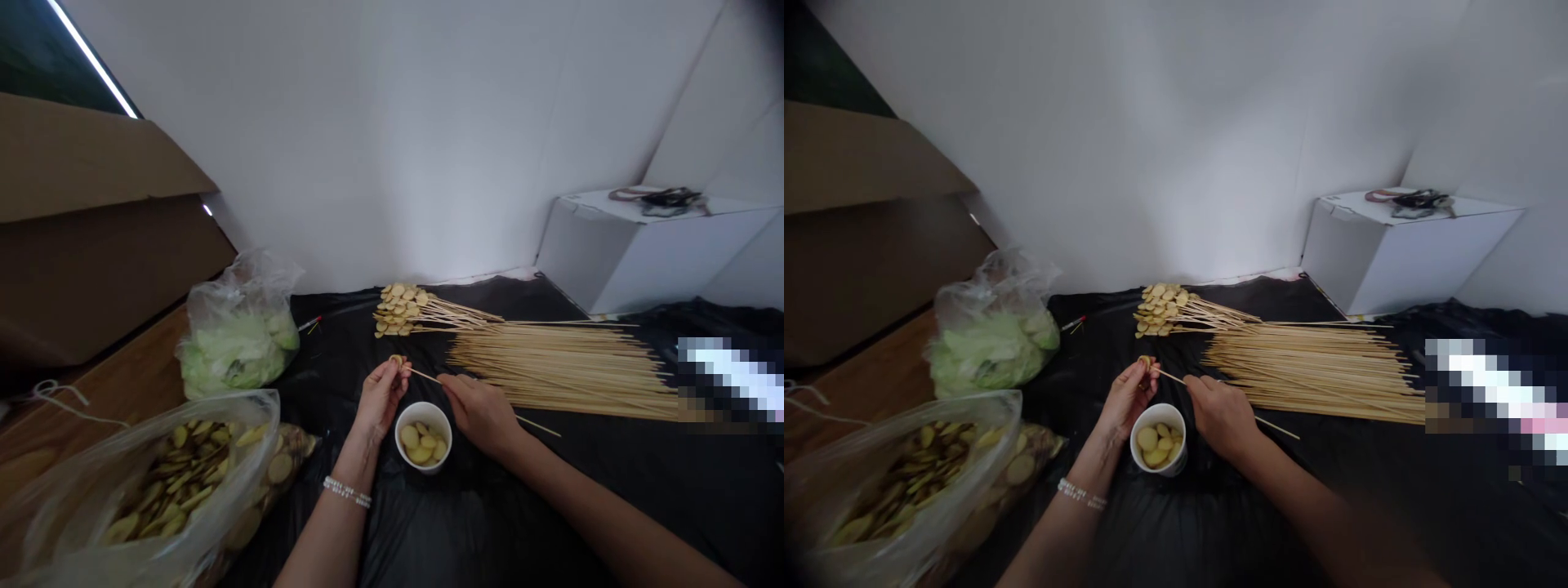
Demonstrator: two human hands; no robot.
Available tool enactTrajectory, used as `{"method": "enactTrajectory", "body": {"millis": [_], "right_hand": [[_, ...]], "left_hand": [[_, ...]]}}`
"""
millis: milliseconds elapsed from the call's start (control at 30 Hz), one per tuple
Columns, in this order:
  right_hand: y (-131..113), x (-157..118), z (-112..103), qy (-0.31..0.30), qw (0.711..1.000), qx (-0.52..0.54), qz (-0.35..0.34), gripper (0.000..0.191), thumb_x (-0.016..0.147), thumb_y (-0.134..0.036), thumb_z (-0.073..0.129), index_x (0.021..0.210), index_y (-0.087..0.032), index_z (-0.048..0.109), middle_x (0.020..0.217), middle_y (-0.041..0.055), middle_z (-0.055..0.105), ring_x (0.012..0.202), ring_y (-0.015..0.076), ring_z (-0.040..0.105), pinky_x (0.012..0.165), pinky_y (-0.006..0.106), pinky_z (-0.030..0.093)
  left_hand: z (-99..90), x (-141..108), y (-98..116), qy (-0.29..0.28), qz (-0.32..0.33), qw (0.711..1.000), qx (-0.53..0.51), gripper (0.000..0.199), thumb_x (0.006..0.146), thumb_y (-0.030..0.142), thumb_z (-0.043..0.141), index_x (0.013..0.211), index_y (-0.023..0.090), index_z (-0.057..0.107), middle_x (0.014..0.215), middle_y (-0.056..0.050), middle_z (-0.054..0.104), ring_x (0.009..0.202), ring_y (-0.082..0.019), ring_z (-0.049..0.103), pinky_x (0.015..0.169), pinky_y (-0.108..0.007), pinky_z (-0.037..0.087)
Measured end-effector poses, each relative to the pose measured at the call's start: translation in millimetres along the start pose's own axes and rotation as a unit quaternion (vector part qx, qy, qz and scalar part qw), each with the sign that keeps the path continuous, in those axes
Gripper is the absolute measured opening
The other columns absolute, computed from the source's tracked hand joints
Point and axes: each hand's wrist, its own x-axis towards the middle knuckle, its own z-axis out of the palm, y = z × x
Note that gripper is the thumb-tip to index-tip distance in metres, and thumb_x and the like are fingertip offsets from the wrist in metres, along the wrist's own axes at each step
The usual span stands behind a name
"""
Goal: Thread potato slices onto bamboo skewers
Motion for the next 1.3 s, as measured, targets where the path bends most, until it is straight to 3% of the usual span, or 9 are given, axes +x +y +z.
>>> {"method": "enactTrajectory", "body": {"millis": [200, 500, 833, 1300], "right_hand": [[3.1, 1.9, 4.6, -0.008, 1.000, 0.007, 0.013, 0.025, 0.096, -0.022, 0.034, 0.093, -0.019, 0.058, 0.082, 0.0023, 0.066, 0.075, 0.0144, 0.061, 0.062, 0.024, 0.033], [1.9, 2.1, 3.9, -0.033, 0.999, -0.002, 0.007, 0.022, 0.095, -0.019, 0.034, 0.088, -0.018, 0.055, 0.080, 0.0024, 0.064, 0.072, 0.0142, 0.059, 0.060, 0.025, 0.029], [0.2, 2.5, -2.8, -0.033, 0.999, -0.018, 0.028, 0.023, 0.096, -0.021, 0.034, 0.094, -0.019, 0.056, 0.085, 0.0031, 0.066, 0.076, 0.0159, 0.060, 0.059, 0.027, 0.028], [2.2, 3.8, -1.7, -0.041, 0.999, 0.019, 0.025, 0.021, 0.095, -0.020, 0.035, 0.092, -0.018, 0.055, 0.083, 0.0037, 0.065, 0.077, 0.0152, 0.060, 0.062, 0.025, 0.030]], "left_hand": [[0.3, 2.1, -1.5, -0.007, -0.004, 1.000, -0.004, 0.022, 0.072, 0.025, 0.074, 0.087, 0.009, 0.070, 0.077, -0.007, 0.071, 0.062, -0.007, 0.063, 0.058, -0.015, 0.052], [0.2, 6.5, -6.9, 0.003, -0.001, 1.000, 0.008, 0.021, 0.070, 0.024, 0.075, 0.083, 0.009, 0.070, 0.073, -0.007, 0.071, 0.059, -0.007, 0.063, 0.056, -0.014, 0.051], [3.8, 4.3, -8.0, -0.022, -0.005, 1.000, 0.002, 0.018, 0.074, 0.023, 0.072, 0.084, 0.009, 0.070, 0.077, -0.008, 0.072, 0.062, -0.008, 0.065, 0.056, -0.014, 0.052], [7.5, 1.9, -8.7, -0.015, -0.015, 1.000, 0.004, 0.017, 0.073, 0.023, 0.072, 0.082, 0.009, 0.070, 0.075, -0.008, 0.072, 0.061, -0.008, 0.065, 0.056, -0.014, 0.052]]}}
